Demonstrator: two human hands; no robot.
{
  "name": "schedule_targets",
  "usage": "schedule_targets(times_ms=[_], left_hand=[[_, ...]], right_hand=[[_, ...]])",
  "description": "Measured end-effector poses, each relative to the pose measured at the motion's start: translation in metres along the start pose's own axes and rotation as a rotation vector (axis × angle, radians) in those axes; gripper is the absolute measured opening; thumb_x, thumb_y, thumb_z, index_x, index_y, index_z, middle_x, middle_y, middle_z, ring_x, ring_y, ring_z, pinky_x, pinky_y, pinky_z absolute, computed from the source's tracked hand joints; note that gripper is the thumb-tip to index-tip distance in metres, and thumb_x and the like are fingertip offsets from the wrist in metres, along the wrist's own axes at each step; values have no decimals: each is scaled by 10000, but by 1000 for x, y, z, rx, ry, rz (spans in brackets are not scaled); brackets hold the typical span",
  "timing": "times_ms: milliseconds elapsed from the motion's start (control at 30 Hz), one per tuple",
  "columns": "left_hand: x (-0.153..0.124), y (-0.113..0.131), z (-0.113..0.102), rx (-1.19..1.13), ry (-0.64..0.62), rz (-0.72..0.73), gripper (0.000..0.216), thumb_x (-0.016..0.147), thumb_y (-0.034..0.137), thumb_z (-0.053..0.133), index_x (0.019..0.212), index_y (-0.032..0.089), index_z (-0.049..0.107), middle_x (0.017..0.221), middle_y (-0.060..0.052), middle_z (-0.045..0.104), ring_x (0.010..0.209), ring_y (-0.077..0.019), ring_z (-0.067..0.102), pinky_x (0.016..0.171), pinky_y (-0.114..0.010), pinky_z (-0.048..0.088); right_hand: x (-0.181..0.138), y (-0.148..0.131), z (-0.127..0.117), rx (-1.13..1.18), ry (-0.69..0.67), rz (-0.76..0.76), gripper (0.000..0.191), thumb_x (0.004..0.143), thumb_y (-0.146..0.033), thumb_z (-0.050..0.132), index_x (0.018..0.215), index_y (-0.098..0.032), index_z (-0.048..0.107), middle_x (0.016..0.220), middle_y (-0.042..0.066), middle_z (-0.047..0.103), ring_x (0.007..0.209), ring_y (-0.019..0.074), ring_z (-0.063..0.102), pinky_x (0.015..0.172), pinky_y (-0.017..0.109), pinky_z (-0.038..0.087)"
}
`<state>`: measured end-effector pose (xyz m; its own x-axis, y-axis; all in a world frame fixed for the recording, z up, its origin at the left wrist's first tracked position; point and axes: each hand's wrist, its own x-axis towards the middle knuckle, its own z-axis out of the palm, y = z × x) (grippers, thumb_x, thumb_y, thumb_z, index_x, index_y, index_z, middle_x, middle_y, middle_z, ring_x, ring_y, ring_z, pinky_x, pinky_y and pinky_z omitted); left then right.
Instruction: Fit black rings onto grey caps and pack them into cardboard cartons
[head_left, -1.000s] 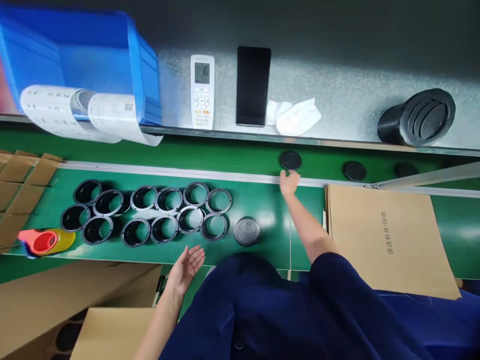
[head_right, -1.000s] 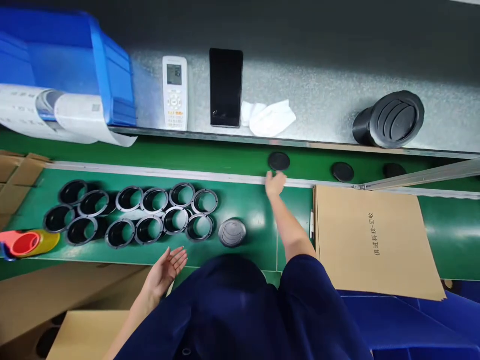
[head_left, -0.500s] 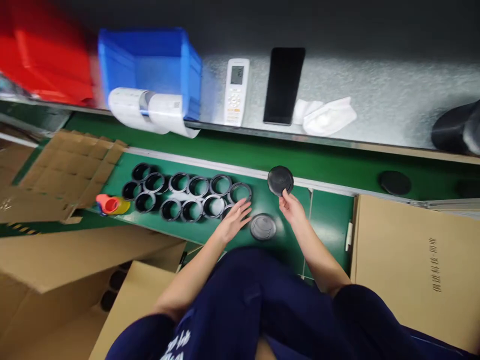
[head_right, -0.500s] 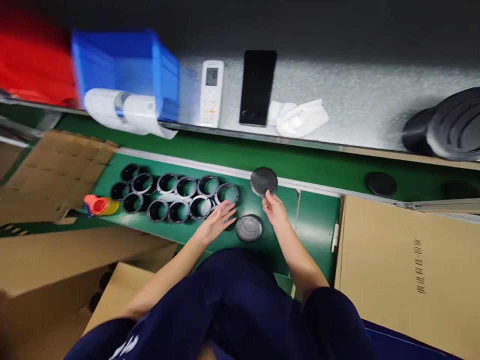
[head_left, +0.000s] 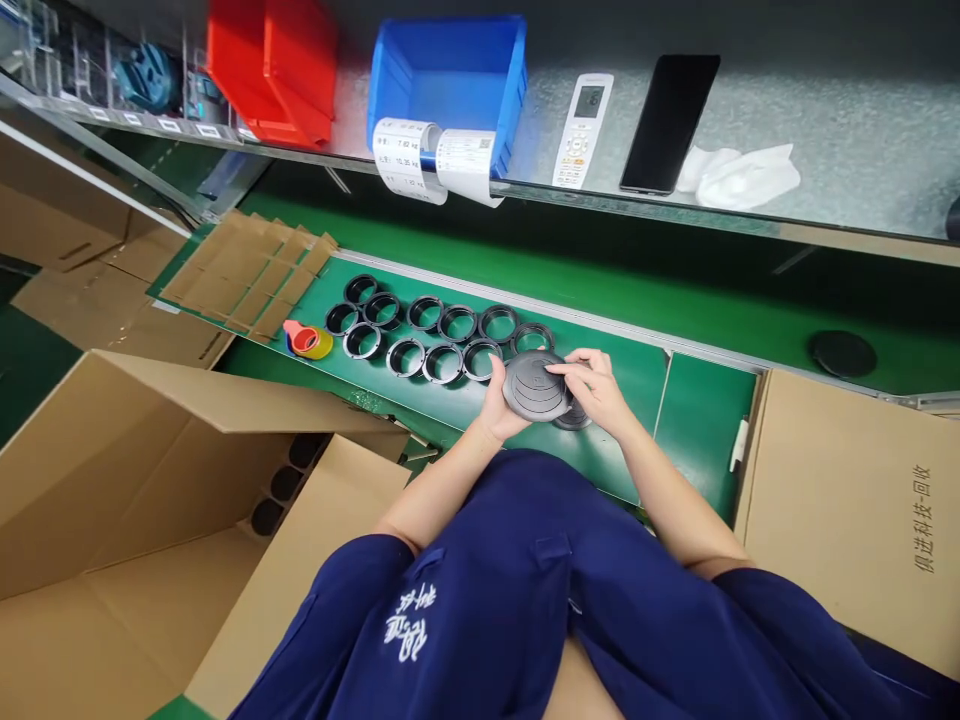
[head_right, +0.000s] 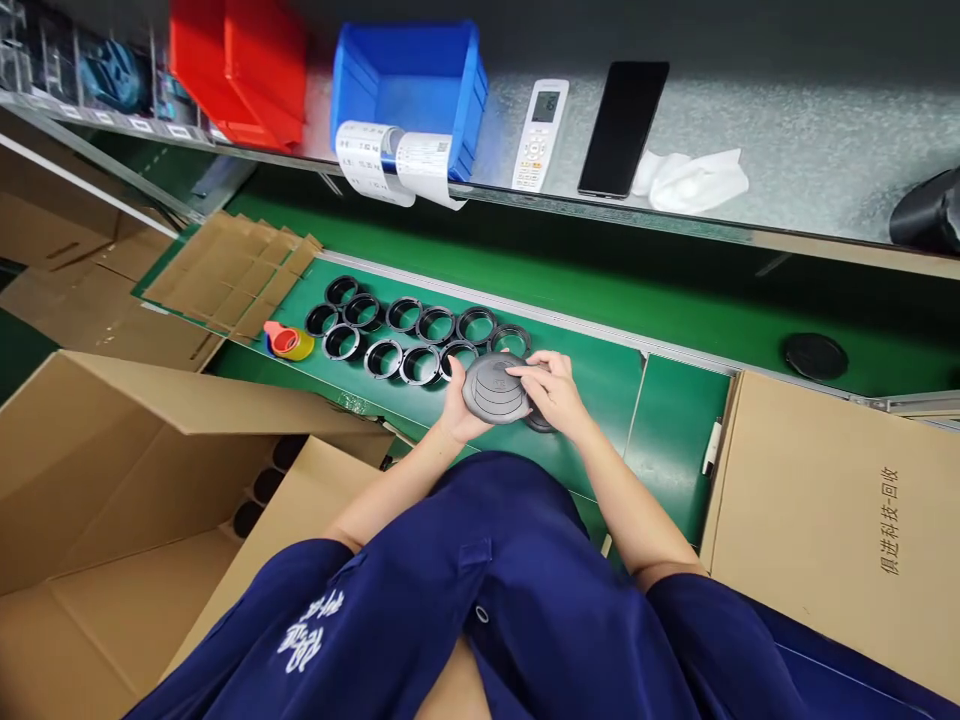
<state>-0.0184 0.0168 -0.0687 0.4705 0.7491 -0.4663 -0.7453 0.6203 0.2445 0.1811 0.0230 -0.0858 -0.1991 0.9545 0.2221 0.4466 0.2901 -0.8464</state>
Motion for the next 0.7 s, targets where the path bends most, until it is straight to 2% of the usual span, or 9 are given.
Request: schedule_targets(times_ms=[100,233,400,567,633,700], left_hand=[[-12,-2,-4,9,1,13,832,943,816,274,1446,220,564,1392,-183,636,1298,-375,588,1086,-687,417],[-23,0,-10,24,-10,8,833,936,812,323,1469,210,541,1359,-213,648,1286,-394,599,1061,-701,432],[-30,3,-18,19,-28,-29,909,901,859,283,1477,201,531,1363,-235,639,1266,-426,608,1014,-723,455],[-31,6,-23,37,13,-70,961,910,851,211,1387,105,585,1266,-270,677,1218,-450,632,981,-727,473],[-30,8,-29,19,35,-86,952,913,848,215,1362,101,597,1254,-260,687,1221,-441,634,1002,-714,469],[-30,8,-39,-7,66,-90,925,917,847,231,1354,120,602,1245,-233,702,1230,-413,639,1041,-677,468]], right_hand=[[2,-5,16,-93,-102,-35,550,1047,-594,352,1171,-306,805,1289,122,562,1269,312,454,1133,543,386],[-1,-5,32,-83,-175,-45,632,1057,-612,277,1155,-288,811,1292,117,555,1280,305,444,1152,524,380],[-6,-10,31,49,-165,24,690,1052,-658,241,1208,-267,787,1316,106,566,1284,283,484,1174,495,376],[-13,-12,34,98,-143,113,675,1070,-621,203,1247,-285,761,1315,87,584,1301,254,522,1186,466,389],[-18,-12,41,40,-152,92,683,1070,-612,168,1322,-296,719,1369,90,569,1345,264,495,1192,484,386],[-26,-11,51,-76,-222,-14,657,1047,-656,241,1412,-300,655,1470,95,527,1429,306,411,1224,540,331]])
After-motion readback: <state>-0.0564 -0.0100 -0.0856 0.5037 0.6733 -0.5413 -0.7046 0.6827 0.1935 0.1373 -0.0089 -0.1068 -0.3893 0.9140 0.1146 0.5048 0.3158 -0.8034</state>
